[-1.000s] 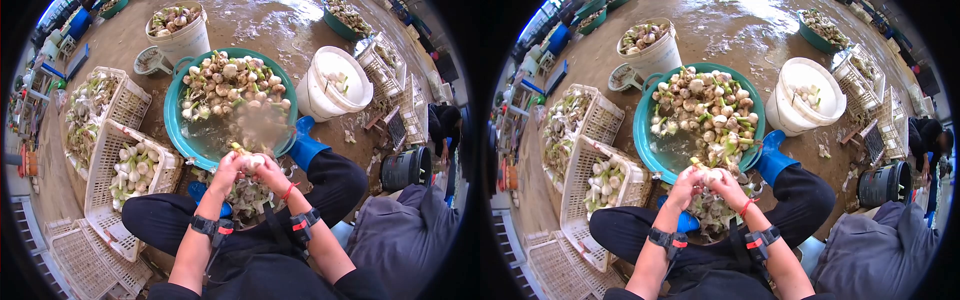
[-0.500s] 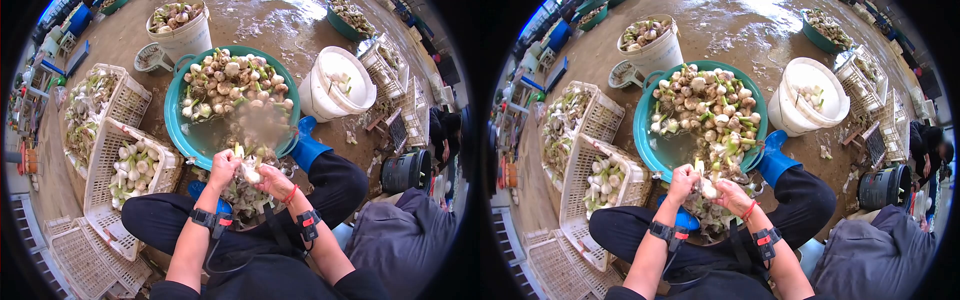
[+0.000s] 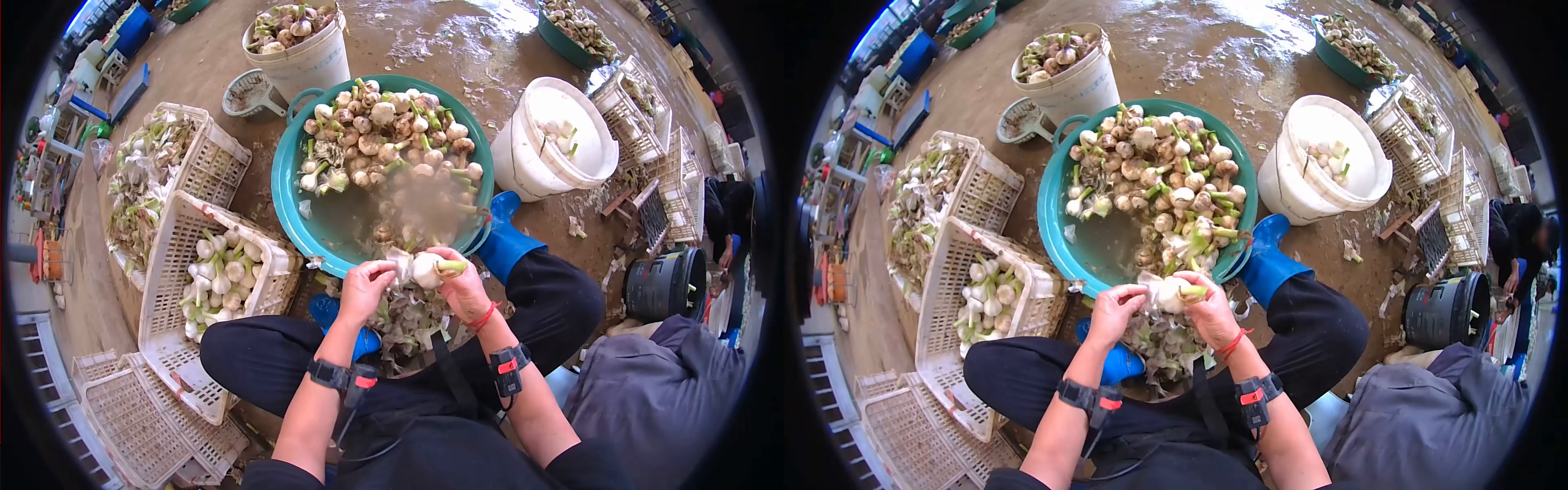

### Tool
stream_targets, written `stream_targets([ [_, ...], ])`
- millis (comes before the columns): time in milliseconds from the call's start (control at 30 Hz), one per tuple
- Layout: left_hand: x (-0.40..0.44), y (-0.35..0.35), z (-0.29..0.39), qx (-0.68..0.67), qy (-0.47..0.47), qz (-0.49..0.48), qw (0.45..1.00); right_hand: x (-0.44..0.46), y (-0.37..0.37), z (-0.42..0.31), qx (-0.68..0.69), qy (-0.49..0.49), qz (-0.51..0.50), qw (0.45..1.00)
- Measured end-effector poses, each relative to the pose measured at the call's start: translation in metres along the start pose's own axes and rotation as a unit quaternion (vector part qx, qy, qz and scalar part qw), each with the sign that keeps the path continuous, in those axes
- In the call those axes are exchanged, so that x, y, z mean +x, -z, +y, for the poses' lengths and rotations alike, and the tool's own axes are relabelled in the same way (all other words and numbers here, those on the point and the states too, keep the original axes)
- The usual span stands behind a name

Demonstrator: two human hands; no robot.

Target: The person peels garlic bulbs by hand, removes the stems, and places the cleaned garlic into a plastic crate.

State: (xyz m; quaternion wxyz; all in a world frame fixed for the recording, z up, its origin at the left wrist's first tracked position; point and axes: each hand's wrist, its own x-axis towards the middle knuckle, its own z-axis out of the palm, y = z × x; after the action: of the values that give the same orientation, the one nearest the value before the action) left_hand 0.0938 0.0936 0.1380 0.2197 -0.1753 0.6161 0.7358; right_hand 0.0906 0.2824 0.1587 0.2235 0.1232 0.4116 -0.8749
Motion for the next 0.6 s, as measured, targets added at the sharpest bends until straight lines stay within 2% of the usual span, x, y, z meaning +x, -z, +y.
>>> stream_targets([
  [67,-0.011,-0.012,0.012,0.177,-0.220,0.041,0.958,-0.003,-0.002,-0.004,0.024,-0.022,-0.014,0.999],
  [100,-0.017,-0.015,0.018,0.143,-0.178,0.025,0.973,-0.001,0.000,0.001,0.025,-0.023,-0.014,0.999],
  [133,-0.021,-0.017,0.024,0.143,-0.178,0.026,0.973,0.002,0.004,0.008,-0.168,0.070,-0.027,0.983],
  [167,-0.025,-0.020,0.031,0.226,-0.201,0.023,0.953,0.003,0.001,0.008,-0.353,0.160,-0.039,0.921],
  [200,-0.028,-0.023,0.037,0.307,-0.222,0.020,0.925,0.001,0.000,0.006,-0.354,0.161,-0.040,0.920],
  [267,-0.034,-0.029,0.044,0.337,-0.259,0.041,0.904,-0.005,-0.005,0.000,-0.400,0.132,-0.033,0.906],
  [300,-0.037,-0.031,0.046,0.364,-0.260,0.048,0.893,-0.008,-0.005,0.003,-0.343,0.111,-0.021,0.933],
  [333,-0.038,-0.032,0.047,0.392,-0.262,0.055,0.880,-0.008,-0.006,0.003,-0.342,0.110,-0.022,0.933],
  [367,-0.037,-0.032,0.044,0.356,-0.233,0.064,0.903,-0.009,-0.008,0.001,-0.291,0.105,-0.042,0.950],
  [400,-0.038,-0.032,0.043,0.355,-0.233,0.066,0.903,-0.009,-0.010,-0.002,-0.240,0.099,-0.063,0.964],
  [467,-0.040,-0.034,0.044,0.192,-0.122,0.027,0.973,-0.010,-0.006,-0.004,-0.245,0.074,-0.058,0.965],
  [533,-0.037,-0.040,0.043,0.214,-0.142,0.023,0.966,-0.004,0.006,0.013,-0.259,0.153,0.005,0.954],
  [567,-0.030,-0.038,0.043,0.244,-0.165,0.049,0.954,-0.007,-0.004,0.005,-0.155,0.089,0.007,0.984],
  [600,-0.023,-0.035,0.041,0.276,-0.188,0.076,0.940,-0.008,-0.013,-0.002,-0.155,0.088,0.005,0.984],
])
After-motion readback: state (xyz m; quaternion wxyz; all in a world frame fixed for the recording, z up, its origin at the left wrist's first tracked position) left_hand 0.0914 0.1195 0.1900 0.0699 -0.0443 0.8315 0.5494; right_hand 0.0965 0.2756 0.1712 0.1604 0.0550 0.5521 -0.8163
